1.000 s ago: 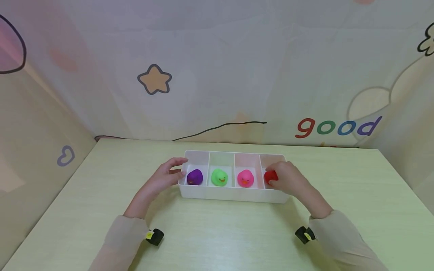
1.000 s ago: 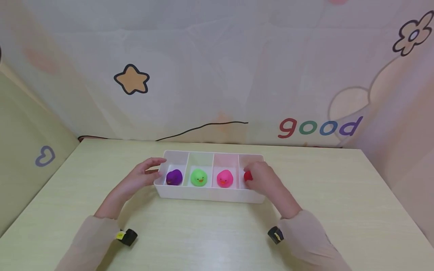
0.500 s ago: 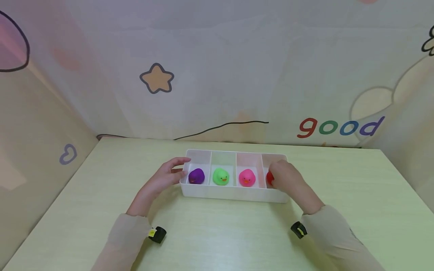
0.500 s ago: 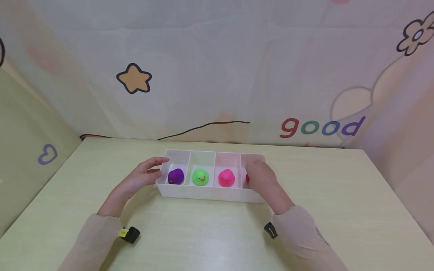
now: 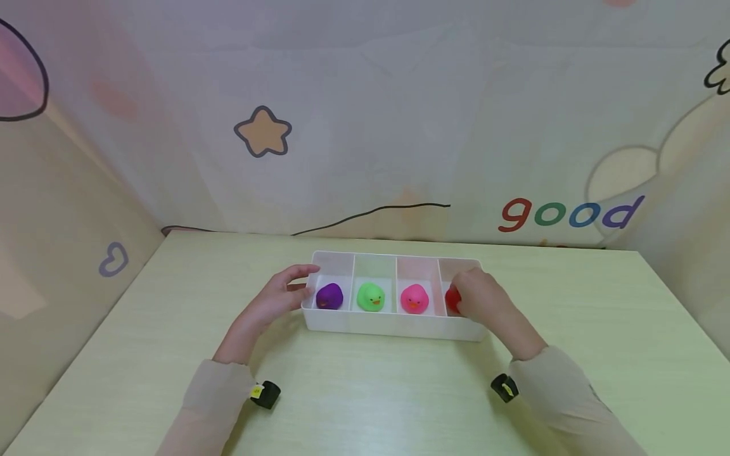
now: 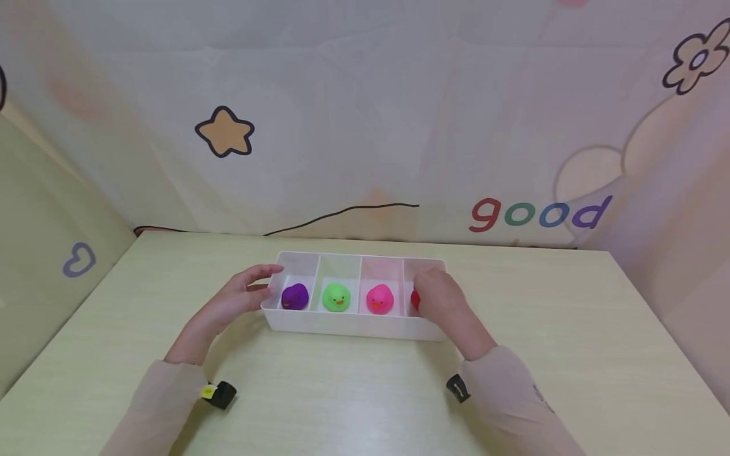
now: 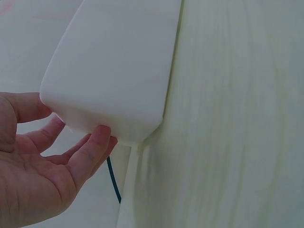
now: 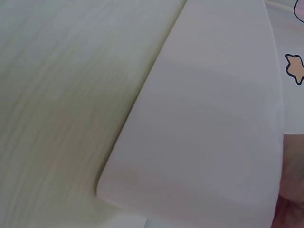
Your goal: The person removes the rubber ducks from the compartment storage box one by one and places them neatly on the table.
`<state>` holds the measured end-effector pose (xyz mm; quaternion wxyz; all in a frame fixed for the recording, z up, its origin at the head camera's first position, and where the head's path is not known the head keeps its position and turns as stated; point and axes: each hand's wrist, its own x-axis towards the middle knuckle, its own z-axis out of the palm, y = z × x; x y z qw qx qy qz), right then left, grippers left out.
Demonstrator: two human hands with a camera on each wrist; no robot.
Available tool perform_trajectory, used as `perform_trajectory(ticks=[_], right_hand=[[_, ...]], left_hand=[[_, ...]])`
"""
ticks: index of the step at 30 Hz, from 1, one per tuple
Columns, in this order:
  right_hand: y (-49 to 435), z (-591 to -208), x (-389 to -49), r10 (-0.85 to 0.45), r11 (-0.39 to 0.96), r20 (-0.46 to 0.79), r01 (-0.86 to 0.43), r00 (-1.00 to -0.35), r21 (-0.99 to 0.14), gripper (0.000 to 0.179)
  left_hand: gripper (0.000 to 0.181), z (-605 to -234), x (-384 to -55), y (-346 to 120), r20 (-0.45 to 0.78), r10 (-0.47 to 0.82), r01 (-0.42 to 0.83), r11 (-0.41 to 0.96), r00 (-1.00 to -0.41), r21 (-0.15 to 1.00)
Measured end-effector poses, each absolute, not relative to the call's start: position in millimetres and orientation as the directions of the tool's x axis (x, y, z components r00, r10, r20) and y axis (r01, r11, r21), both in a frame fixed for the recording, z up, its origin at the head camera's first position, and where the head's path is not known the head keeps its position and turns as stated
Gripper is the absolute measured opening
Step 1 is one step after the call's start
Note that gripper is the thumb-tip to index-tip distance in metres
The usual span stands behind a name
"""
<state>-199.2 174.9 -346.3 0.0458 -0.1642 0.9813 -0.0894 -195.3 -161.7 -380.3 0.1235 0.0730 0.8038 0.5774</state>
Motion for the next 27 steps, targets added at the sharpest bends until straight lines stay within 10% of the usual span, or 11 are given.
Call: perform_trajectory(ticks=[27], right_hand=[[216.3, -312.5, -153.1, -0.376, 0.79, 0.292, -0.469, -0.879, -0.394, 0.039]], left_hand=[[0.044, -380.5, -191.8, -160.1, -0.125, 0.25, -0.039, 0.324, -0.96, 0.945]])
